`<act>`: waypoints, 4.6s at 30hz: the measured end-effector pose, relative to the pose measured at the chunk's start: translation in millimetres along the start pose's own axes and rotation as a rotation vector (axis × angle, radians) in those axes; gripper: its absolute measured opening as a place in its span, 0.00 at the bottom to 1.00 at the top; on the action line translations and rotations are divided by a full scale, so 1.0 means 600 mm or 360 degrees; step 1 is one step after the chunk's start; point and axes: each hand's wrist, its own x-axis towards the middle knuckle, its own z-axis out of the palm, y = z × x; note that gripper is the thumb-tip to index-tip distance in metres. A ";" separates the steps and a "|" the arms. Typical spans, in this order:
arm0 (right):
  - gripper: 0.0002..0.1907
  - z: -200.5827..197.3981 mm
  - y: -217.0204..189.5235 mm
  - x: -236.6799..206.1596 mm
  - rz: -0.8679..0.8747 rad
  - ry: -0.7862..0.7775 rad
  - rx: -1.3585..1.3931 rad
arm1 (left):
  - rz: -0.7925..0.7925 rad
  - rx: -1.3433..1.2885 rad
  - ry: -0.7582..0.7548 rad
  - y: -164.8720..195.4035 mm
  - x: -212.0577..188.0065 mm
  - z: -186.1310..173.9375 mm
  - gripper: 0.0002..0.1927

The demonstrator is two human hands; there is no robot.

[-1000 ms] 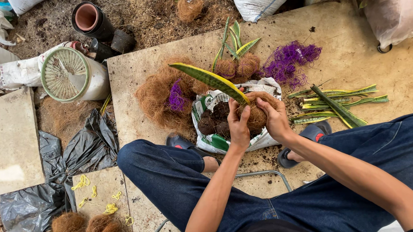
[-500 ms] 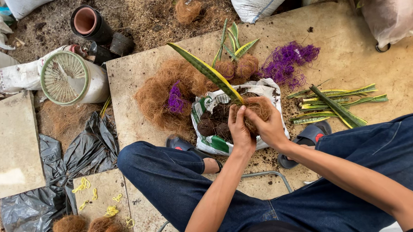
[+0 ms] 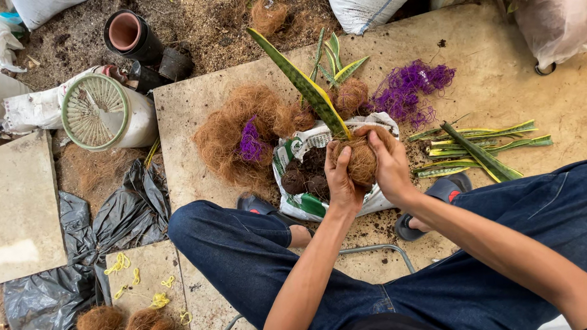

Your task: The person assembles a kokedama by wrapping a plant's root ball in coconut coir and securing it with purple string. They then add soil to the base and continue wrapping the string to form a stable sphere.

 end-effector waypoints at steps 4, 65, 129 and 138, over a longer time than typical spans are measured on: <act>0.20 0.013 -0.014 -0.024 -0.0537 -0.0049 -0.0328 | 0.0154 0.0079 -0.0006 -0.005 -0.011 0.002 0.18; 0.63 -0.016 -0.007 0.026 -0.1370 -0.0376 -0.0215 | -0.0323 0.0039 -0.0139 0.066 -0.017 0.030 0.38; 0.57 0.055 -0.049 -0.059 -0.0109 -0.0299 0.0866 | 0.1026 0.1080 -0.0438 0.096 -0.057 0.072 0.17; 0.16 0.046 -0.054 -0.014 -0.0134 -0.0089 0.0060 | 0.1041 0.1652 -0.0468 0.083 -0.047 0.065 0.21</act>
